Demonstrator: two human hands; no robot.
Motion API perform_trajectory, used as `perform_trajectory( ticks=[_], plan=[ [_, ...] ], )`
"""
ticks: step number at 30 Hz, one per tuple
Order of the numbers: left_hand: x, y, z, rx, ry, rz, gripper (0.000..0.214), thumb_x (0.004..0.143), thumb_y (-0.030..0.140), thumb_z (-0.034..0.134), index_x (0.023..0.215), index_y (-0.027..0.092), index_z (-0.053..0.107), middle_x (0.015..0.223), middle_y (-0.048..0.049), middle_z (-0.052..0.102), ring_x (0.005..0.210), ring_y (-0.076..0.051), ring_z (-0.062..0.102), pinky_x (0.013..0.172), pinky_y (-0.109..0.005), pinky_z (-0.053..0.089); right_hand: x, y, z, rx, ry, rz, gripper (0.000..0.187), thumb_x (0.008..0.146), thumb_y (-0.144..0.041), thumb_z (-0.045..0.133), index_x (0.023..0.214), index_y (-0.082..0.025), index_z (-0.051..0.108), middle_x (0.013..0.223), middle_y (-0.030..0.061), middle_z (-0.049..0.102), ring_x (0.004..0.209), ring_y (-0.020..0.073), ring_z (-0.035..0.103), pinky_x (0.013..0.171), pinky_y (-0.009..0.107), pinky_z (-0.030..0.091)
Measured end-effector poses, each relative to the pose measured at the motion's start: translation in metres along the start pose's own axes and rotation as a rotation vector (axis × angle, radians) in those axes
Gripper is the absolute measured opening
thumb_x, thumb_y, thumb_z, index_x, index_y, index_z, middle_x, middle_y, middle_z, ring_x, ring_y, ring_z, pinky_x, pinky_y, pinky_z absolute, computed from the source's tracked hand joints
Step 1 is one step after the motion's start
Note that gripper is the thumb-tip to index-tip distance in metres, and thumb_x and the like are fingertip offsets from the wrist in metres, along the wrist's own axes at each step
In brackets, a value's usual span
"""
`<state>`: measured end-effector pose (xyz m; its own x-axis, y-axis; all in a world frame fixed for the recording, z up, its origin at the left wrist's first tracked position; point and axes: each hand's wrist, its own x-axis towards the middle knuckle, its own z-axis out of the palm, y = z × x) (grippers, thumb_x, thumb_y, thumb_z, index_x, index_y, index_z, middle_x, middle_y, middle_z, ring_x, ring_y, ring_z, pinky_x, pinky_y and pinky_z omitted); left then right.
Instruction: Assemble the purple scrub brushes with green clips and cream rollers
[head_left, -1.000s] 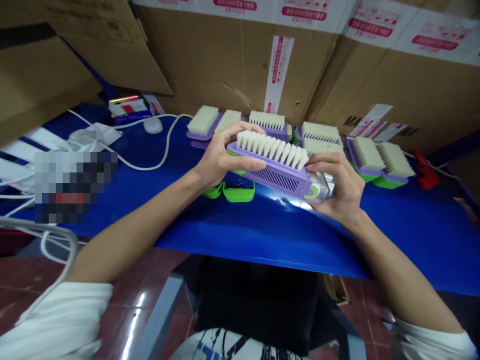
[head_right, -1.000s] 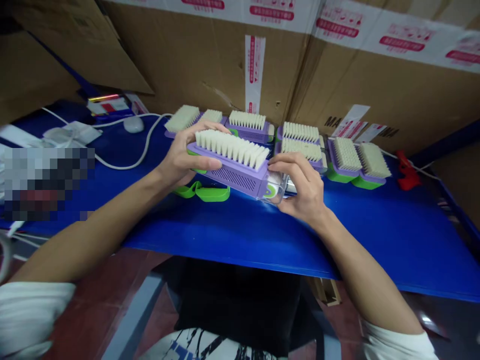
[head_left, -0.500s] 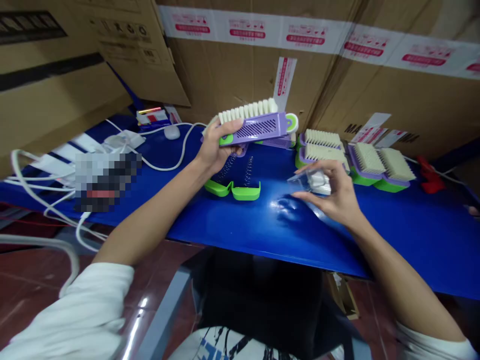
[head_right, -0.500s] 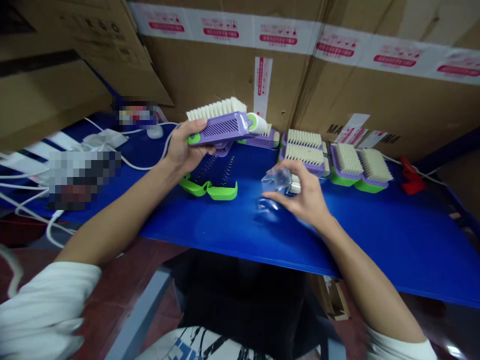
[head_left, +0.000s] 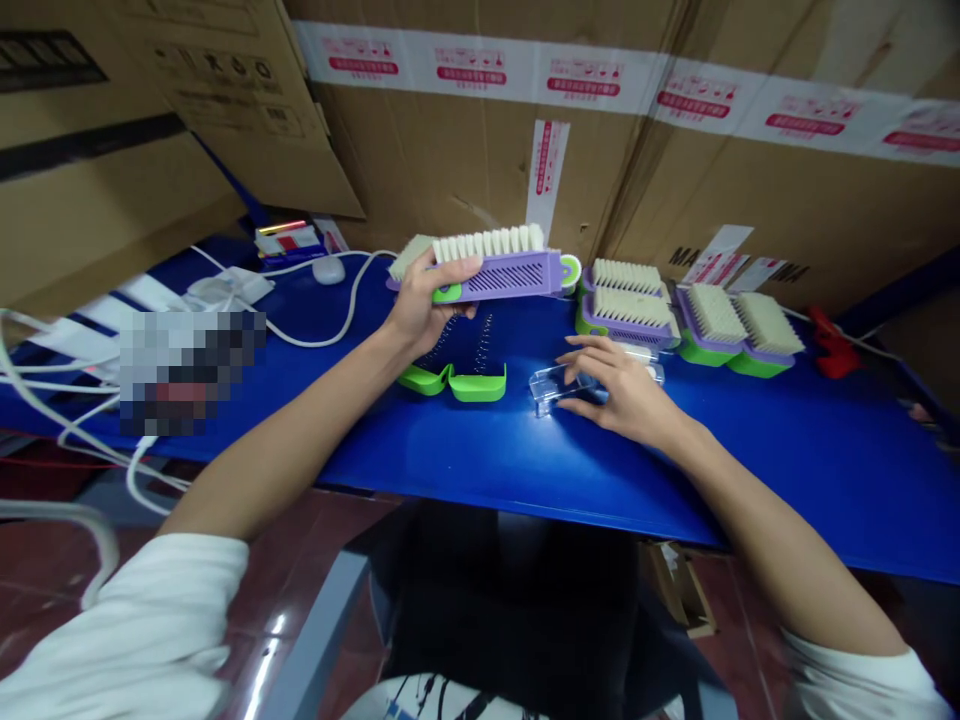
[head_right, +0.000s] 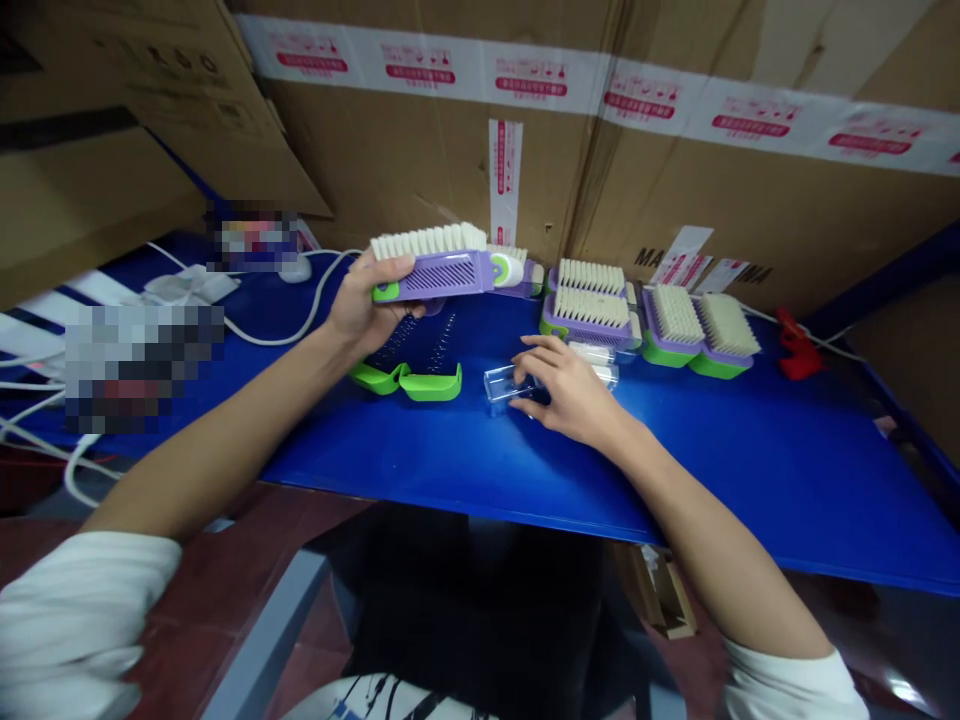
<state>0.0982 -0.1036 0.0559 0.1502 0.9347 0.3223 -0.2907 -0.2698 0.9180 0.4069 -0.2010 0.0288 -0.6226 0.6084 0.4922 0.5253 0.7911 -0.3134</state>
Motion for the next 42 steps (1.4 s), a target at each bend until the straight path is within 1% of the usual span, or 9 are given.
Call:
perform_trajectory(
  ticks=[7,11,15,18,21,25,29,33,42],
  plan=[
    [-0.014,0.003,0.015,-0.009,-0.014,-0.008,0.06,0.067,0.045,0.101,0.113,0.022,0.07,0.096,-0.0031,0.072,0.069,-0.015,0.066,0.045,-0.025,0.049,0.01,-0.021,-0.008,0.133,0.481,0.096,0.05,0.104,-0.043,0.082,0.149,-0.034,0.063,0.156,0.0142,0.067,0.146,0.0333,0.069,0.11,0.058,0.071],
    [-0.035,0.004,0.035,-0.028,-0.016,-0.026,0.067,0.063,0.043,0.108,0.115,0.023,0.07,0.099,-0.0022,0.069,0.072,-0.014,0.067,0.046,-0.022,0.053,0.013,-0.019,-0.005,0.222,0.437,0.106,0.062,0.104,-0.042,0.083,0.16,-0.04,0.058,0.171,0.0119,0.057,0.158,0.0334,0.061,0.103,0.053,0.075],
    [-0.052,0.002,0.048,-0.052,-0.208,-0.099,0.069,0.076,0.06,0.102,0.123,0.024,0.067,0.109,-0.0063,0.074,0.074,-0.017,0.07,0.049,-0.025,0.058,0.015,-0.014,-0.004,0.105,0.549,-0.045,0.056,0.101,-0.048,0.085,0.152,-0.041,0.064,0.152,0.0105,0.073,0.146,0.0375,0.07,0.114,0.064,0.067],
    [-0.059,0.005,0.049,0.082,-0.318,-0.019,0.067,0.091,0.075,0.087,0.128,0.023,0.068,0.118,-0.0114,0.078,0.091,-0.024,0.078,0.068,-0.035,0.068,0.017,-0.017,-0.006,0.101,0.691,-0.105,0.046,0.101,-0.056,0.083,0.141,-0.039,0.067,0.132,0.0094,0.077,0.128,0.0381,0.078,0.108,0.064,0.067],
    [-0.062,0.012,0.046,0.343,-0.27,0.287,0.062,0.1,0.073,0.081,0.138,0.025,0.07,0.138,-0.0132,0.078,0.13,-0.033,0.076,0.111,-0.05,0.066,0.019,-0.028,-0.005,0.077,0.775,-0.072,0.048,0.102,-0.069,0.076,0.135,-0.036,0.066,0.123,0.01,0.075,0.119,0.0384,0.078,0.1,0.062,0.068],
    [-0.069,0.025,0.042,0.443,-0.303,0.566,0.053,0.104,0.069,0.076,0.142,0.031,0.071,0.151,-0.0116,0.073,0.142,-0.036,0.07,0.119,-0.056,0.061,0.022,-0.049,-0.005,0.076,0.741,-0.025,0.047,0.103,-0.072,0.072,0.132,-0.035,0.067,0.124,0.0099,0.075,0.117,0.037,0.077,0.103,0.064,0.067],
    [-0.077,0.028,0.041,0.387,-0.469,0.591,0.052,0.099,0.066,0.082,0.14,0.034,0.073,0.145,-0.0123,0.073,0.138,-0.036,0.07,0.092,-0.046,0.069,0.022,-0.064,-0.012,0.091,0.612,-0.06,0.048,0.104,-0.07,0.073,0.136,-0.034,0.072,0.122,0.0079,0.081,0.11,0.0339,0.08,0.094,0.057,0.07],
    [-0.08,0.022,0.042,0.39,-0.462,0.542,0.059,0.087,0.069,0.092,0.128,0.031,0.075,0.13,-0.0127,0.076,0.117,-0.033,0.074,0.071,-0.038,0.066,0.018,-0.067,-0.016,0.039,0.453,-0.129,0.054,0.105,-0.064,0.076,0.149,-0.034,0.072,0.126,0.0083,0.086,0.098,0.0307,0.082,0.083,0.051,0.071],
    [-0.077,0.004,0.047,0.38,-0.46,0.888,0.047,0.094,0.033,0.089,0.135,0.028,0.067,0.125,-0.0095,0.077,0.112,-0.025,0.076,0.074,-0.03,0.066,0.014,-0.059,-0.013,-0.03,0.47,-0.255,0.057,0.102,-0.047,0.087,0.153,-0.027,0.072,0.131,0.0109,0.087,0.098,0.0273,0.083,0.084,0.044,0.069]
  ],
)
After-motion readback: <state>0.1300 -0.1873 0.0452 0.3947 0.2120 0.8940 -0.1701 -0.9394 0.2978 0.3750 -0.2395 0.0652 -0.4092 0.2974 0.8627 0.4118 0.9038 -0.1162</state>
